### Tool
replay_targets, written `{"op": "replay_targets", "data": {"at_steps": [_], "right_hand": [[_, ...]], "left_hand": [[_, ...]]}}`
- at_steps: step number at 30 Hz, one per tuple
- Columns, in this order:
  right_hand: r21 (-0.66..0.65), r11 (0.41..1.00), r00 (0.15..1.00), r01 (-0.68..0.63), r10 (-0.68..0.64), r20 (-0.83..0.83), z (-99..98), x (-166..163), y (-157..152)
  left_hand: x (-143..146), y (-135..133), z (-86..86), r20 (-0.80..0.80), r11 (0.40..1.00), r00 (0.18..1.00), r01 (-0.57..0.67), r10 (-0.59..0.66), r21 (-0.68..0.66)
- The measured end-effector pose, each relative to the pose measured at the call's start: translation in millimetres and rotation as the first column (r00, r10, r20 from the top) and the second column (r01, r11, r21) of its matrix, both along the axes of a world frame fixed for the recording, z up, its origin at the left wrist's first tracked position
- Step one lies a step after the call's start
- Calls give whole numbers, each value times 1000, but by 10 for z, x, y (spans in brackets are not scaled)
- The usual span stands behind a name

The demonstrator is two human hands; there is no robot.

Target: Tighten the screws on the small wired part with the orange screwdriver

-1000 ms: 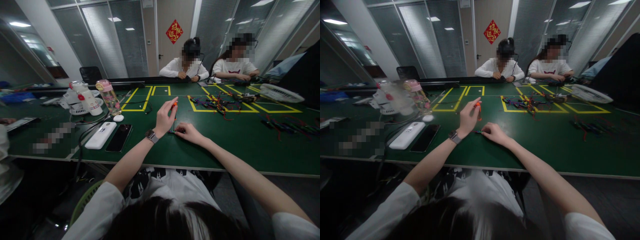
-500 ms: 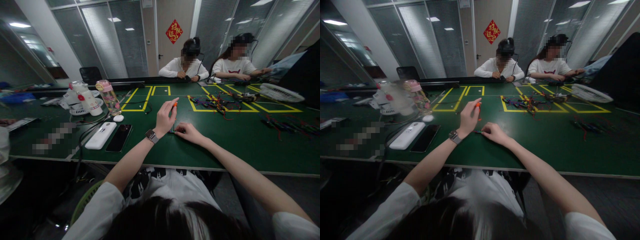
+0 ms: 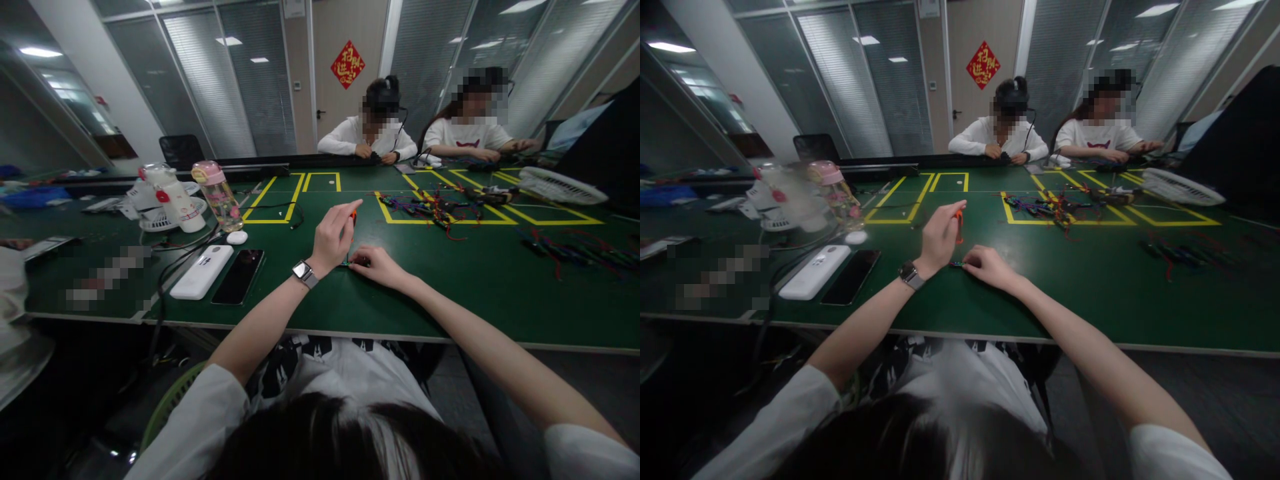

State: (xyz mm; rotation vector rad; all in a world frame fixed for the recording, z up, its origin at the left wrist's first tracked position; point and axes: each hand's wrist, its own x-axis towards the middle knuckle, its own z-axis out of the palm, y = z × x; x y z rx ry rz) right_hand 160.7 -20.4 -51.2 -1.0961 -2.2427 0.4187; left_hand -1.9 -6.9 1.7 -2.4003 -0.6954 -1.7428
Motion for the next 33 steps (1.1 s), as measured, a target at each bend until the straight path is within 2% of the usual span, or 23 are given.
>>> {"op": "replay_targets", "data": {"at_steps": [3, 10, 18, 28, 33], "right_hand": [[-5, 1000, 1000, -10, 10, -8, -8, 6, 5], [9, 1000, 1000, -5, 5, 3, -12, 8, 5], [-2, 1000, 1000, -13, 13, -8, -11, 2, 10], [-15, 1000, 1000, -1, 1, 4, 12, -1, -8], [-17, 1000, 1000, 1, -1, 7, 4, 5, 1]], "left_hand": [[6, 14, 2, 12, 1000, 1000, -10, 10, 4], [3, 34, -19, 43, 992, 992, -123, 122, 24], [3, 11, 0, 9, 998, 1000, -13, 14, -61], [0, 55, 46, 66, 982, 997, 45, -33, -182], [-8, 63, 49, 73, 987, 997, -10, 22, -162]]}}
